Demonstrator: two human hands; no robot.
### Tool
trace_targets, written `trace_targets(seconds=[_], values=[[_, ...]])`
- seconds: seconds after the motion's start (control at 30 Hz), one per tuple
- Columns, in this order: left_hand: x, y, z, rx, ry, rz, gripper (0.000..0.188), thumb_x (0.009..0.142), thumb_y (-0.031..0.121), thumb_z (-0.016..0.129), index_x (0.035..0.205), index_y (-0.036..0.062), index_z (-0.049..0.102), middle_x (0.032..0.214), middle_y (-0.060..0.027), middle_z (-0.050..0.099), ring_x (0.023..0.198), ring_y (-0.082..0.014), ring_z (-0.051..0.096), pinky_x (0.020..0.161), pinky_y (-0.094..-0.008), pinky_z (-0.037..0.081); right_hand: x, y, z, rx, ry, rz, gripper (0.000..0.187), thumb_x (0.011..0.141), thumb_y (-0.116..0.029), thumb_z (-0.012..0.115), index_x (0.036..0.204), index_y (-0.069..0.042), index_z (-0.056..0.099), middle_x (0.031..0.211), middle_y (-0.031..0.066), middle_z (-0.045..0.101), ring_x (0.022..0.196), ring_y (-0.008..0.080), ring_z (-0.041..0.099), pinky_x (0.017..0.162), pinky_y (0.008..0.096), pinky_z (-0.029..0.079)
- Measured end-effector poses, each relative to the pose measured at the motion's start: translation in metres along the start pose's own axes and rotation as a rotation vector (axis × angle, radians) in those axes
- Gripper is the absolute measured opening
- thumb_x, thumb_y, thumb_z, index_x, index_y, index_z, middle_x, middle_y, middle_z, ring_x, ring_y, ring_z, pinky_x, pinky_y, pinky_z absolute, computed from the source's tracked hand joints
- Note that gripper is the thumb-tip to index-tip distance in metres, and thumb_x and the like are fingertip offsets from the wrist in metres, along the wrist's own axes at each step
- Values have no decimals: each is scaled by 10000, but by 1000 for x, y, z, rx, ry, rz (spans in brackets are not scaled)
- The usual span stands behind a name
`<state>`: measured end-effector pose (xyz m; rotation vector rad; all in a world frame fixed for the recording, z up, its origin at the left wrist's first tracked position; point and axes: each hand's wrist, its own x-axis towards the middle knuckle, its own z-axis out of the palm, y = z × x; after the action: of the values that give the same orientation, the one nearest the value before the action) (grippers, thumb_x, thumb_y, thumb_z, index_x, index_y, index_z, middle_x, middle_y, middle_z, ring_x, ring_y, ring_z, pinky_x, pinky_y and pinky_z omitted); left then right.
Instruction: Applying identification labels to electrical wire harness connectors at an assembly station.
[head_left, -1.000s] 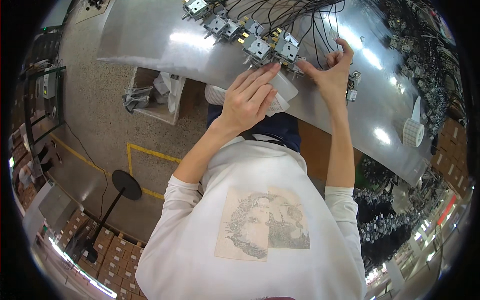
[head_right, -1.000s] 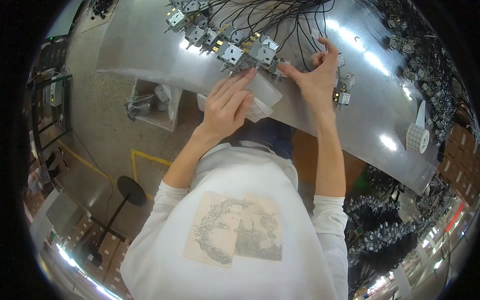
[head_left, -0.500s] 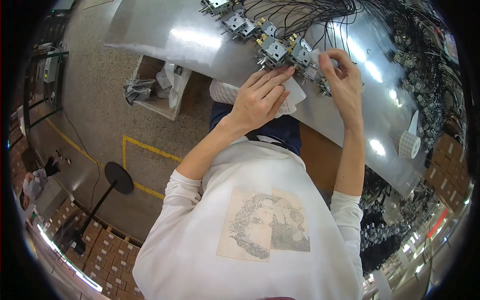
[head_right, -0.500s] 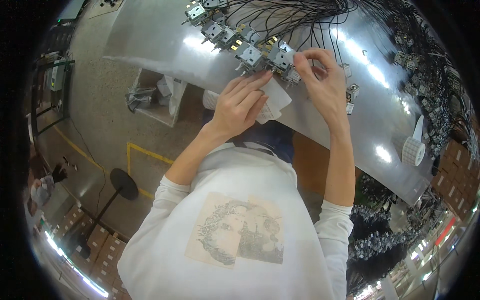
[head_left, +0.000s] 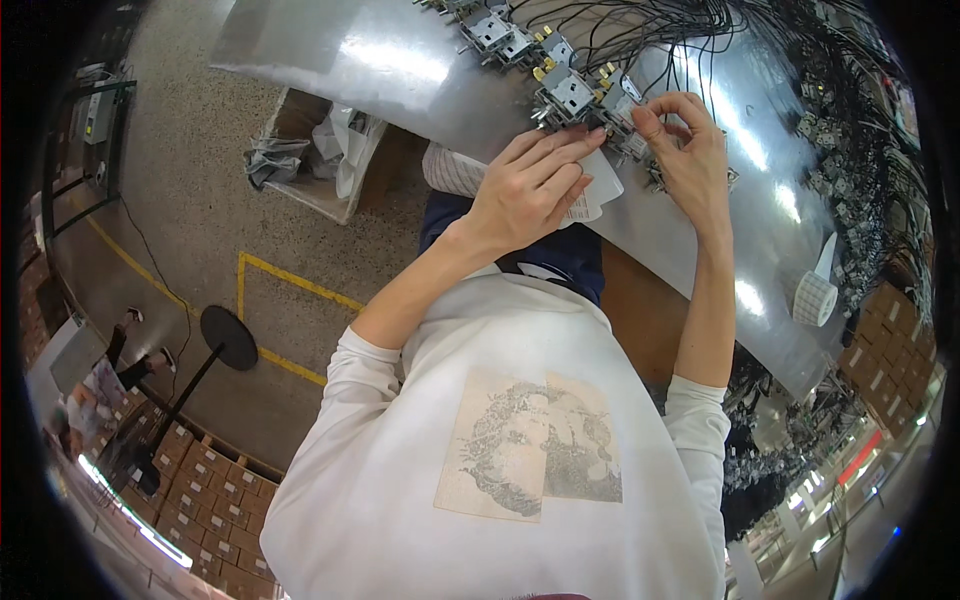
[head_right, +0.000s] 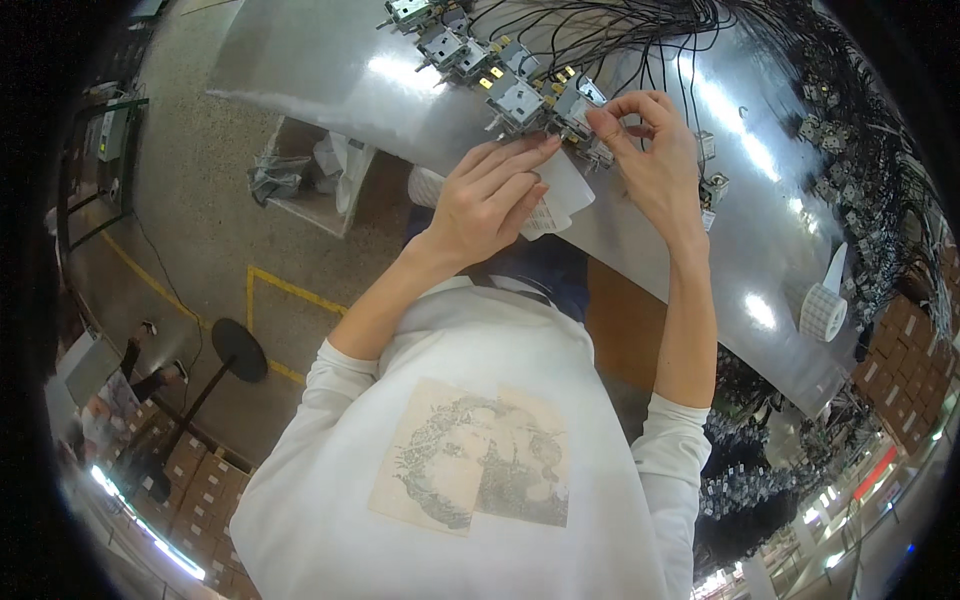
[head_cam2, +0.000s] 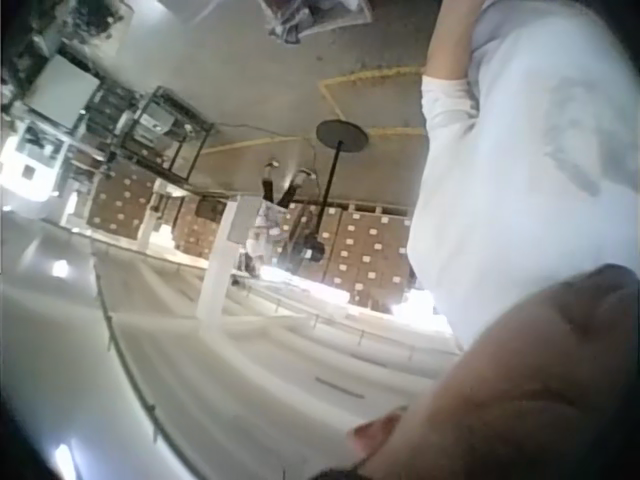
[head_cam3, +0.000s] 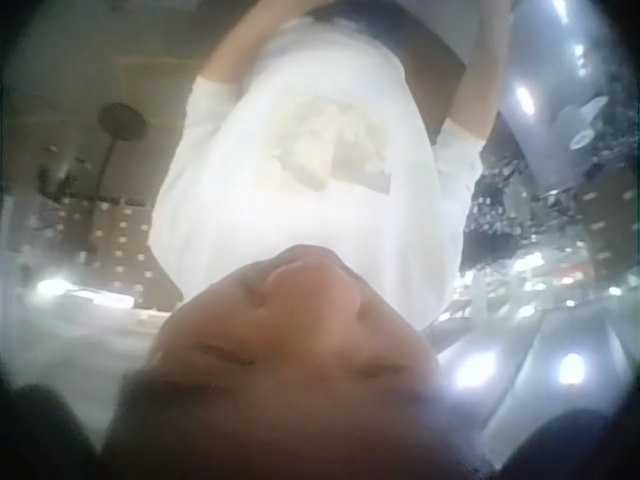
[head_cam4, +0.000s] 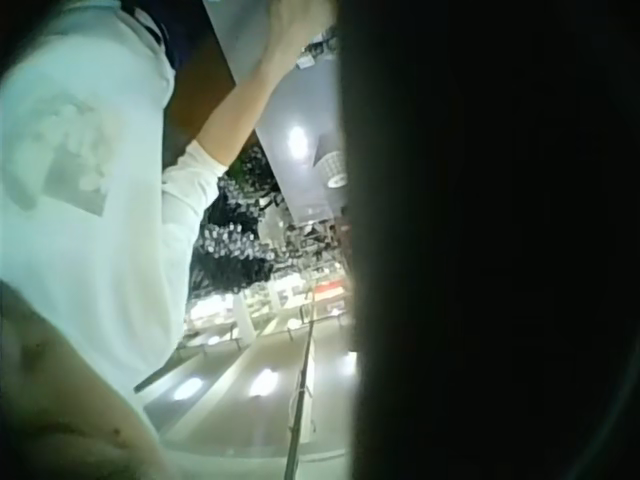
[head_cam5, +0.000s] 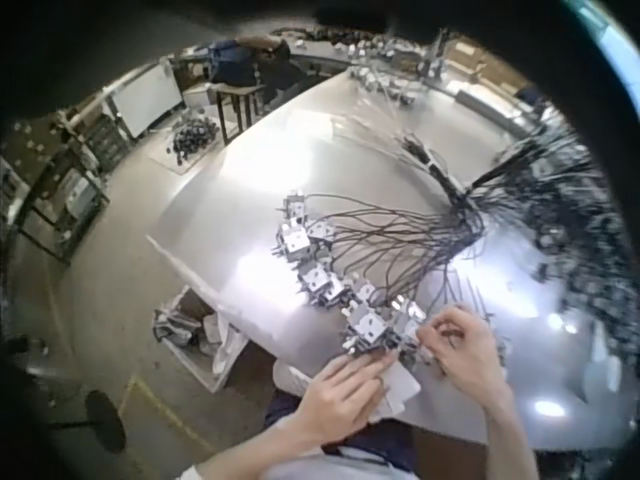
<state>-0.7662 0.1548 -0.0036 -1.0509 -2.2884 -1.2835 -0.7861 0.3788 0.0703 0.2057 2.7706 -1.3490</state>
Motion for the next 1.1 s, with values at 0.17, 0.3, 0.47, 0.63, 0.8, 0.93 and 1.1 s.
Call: trace_targets(seconds=[0.17,0.3,0.47,0.63,0.8,0.93,1.1], values=[[-1,-1,2,17,-11,-17,155,956,103,718,879,34,602,1409,-104,705,1256,-274,682,1028,-434,518,2,-5,0,-136,22,-58,287,982,-287,793,978,-7,726,1045,42,674,955,169,666,918,344,541],[-3,-2,4,19,5,-24,161,953,107,725,878,36,602,1410,-101,704,1256,-274,683,1026,-433,518,3,-8,3,-249,77,-83,346,948,-351,823,917,-15,745,1007,27,672,929,169,651,846,338,521],[-3,-3,6,54,-12,-14,165,948,121,733,880,39,607,1408,-100,705,1271,-282,674,1033,-444,510,15,-5,-9,-229,-140,268,619,872,-510,872,651,-22,562,808,23,594,746,151,556,683,314,416],[-8,1,9,71,-59,-20,132,913,81,750,1005,26,673,1402,-84,710,1307,-287,660,1041,-454,505,17,15,-22,-270,-158,268,650,877,-507,872,632,-36,496,734,3,546,690,133,526,651,302,410],[-12,-3,10,101,-98,-8,143,956,147,720,901,48,633,1416,-99,698,1379,-272,600,1113,-459,451,2,33,-29,-330,-36,134,454,878,-384,897,779,-20,645,792,3,609,707,115,558,663,299,466],[-12,-6,10,81,-128,-2,126,945,133,723,922,42,638,1431,-94,684,1391,-279,589,1118,-467,449,-11,21,-27,74,67,150,662,871,-227,888,1445,-76,594,1156,70,707,990,151,706,830,338,580],[-7,2,2,88,-210,-9,130,949,98,708,1047,15,683,1406,-116,685,1372,-299,596,1143,-490,439,1,-10,19,25,156,-278,821,850,-201,886,1574,-124,506,1275,109,693,1192,240,656,1077,398,498]])
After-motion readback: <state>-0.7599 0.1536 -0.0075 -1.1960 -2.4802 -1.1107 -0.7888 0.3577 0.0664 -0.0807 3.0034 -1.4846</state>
